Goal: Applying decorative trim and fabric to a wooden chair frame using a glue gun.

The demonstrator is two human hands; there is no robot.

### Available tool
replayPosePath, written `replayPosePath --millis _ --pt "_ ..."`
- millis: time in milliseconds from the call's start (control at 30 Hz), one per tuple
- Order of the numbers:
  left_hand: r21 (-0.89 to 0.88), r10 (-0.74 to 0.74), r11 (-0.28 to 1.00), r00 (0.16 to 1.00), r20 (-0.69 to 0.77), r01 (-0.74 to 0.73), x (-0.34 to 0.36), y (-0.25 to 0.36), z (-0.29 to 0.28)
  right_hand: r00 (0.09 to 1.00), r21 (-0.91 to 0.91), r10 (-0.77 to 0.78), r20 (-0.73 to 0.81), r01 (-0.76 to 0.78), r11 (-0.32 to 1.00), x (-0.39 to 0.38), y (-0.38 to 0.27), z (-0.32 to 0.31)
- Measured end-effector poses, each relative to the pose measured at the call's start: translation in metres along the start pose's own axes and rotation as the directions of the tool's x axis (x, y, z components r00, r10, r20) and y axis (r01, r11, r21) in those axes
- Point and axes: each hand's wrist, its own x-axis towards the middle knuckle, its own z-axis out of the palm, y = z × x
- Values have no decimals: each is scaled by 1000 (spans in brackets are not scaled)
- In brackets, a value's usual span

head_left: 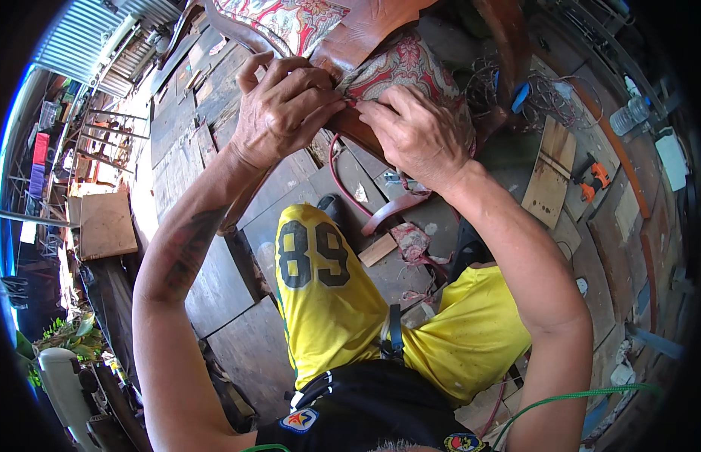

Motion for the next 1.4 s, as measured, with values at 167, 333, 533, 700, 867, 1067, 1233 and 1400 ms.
replayPosePath --millis 167,333,533,700,867,1067,1233,1400 --pt "52 -52 997 997 -60 55 -1 9 6 996 -1 -70 -50 70 998 11 5 5" --pt "66 -82 994 994 -67 87 -5 11 5 994 54 56 89 -61 997 24 1 -4" --pt "57 -101 993 993 -62 104 -4 13 5 978 -48 4 207 6 999 30 3 -11" --pt "53 -147 987 987 -66 151 -6 14 5 978 -54 2 210 10 998 33 0 -15" --pt "29 -184 982 976 -119 188 -4 13 8 971 -37 22 238 -13 999 36 1 -18" --pt "52 -148 987 985 -89 153 -7 14 6 963 -12 62 262 -61 998 37 5 -16" --pt "120 -67 990 995 -72 76 -6 5 8 968 40 61 245 -73 997 37 9 -11" --pt "118 -8 993 999 -41 13 -3 0 9 981 114 48 185 -70 991 36 11 -8"
